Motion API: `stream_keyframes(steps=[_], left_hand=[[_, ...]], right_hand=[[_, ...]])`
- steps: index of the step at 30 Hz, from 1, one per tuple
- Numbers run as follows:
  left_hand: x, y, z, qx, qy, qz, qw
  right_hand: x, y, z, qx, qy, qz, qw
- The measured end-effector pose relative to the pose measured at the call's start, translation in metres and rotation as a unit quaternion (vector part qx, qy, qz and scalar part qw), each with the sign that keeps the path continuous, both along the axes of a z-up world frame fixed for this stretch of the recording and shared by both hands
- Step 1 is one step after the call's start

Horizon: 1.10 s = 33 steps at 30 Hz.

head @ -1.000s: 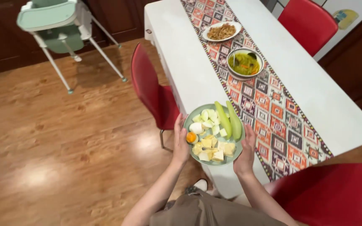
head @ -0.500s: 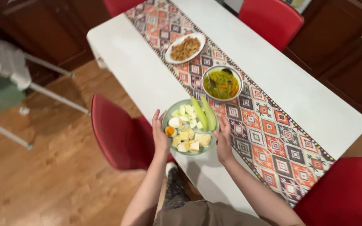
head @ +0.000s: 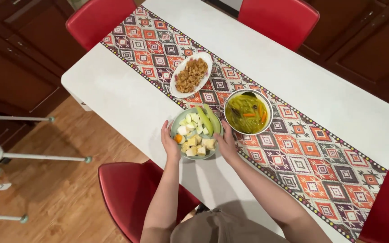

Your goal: Carrying several dishes of food from a kitchen counter to a dining table.

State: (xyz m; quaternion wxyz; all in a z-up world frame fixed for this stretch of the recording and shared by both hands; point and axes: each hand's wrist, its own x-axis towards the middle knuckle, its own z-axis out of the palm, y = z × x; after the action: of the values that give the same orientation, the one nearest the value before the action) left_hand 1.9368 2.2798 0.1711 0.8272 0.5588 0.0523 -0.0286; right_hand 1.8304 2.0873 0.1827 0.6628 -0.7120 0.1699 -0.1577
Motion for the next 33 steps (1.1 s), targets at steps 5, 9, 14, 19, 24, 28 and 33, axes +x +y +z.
stream_keyframes(steps=[5,9,14,19,24,28,33], left_hand=[[0.035,-0.012,-0.026,-0.019,0.012,0.014,1.0],[0.052,-0.022,-0.039,-0.01,0.012,0.025,1.0],[0.057,-0.024,-0.04,-0.009,0.031,0.03,0.999],[0.068,-0.044,-0.058,-0.045,0.02,0.048,0.998],[0.065,-0.056,-0.061,-0.087,0.022,0.095,0.991],[0.065,-0.063,-0.058,-0.087,0.018,0.106,0.99],[0.063,-0.066,-0.055,-0.037,0.0,0.128,0.991]], right_hand=[[0.027,0.01,-0.022,-0.153,0.015,-0.068,0.986],[0.038,0.016,-0.039,-0.083,0.001,-0.097,0.992],[0.02,0.022,-0.032,-0.027,-0.005,-0.054,0.998],[-0.026,0.022,-0.046,0.102,0.031,-0.145,0.984],[-0.04,-0.017,-0.033,0.209,0.026,-0.331,0.92],[-0.037,-0.033,-0.01,0.214,-0.001,-0.346,0.914],[-0.041,-0.029,-0.007,0.262,0.044,-0.311,0.912]])
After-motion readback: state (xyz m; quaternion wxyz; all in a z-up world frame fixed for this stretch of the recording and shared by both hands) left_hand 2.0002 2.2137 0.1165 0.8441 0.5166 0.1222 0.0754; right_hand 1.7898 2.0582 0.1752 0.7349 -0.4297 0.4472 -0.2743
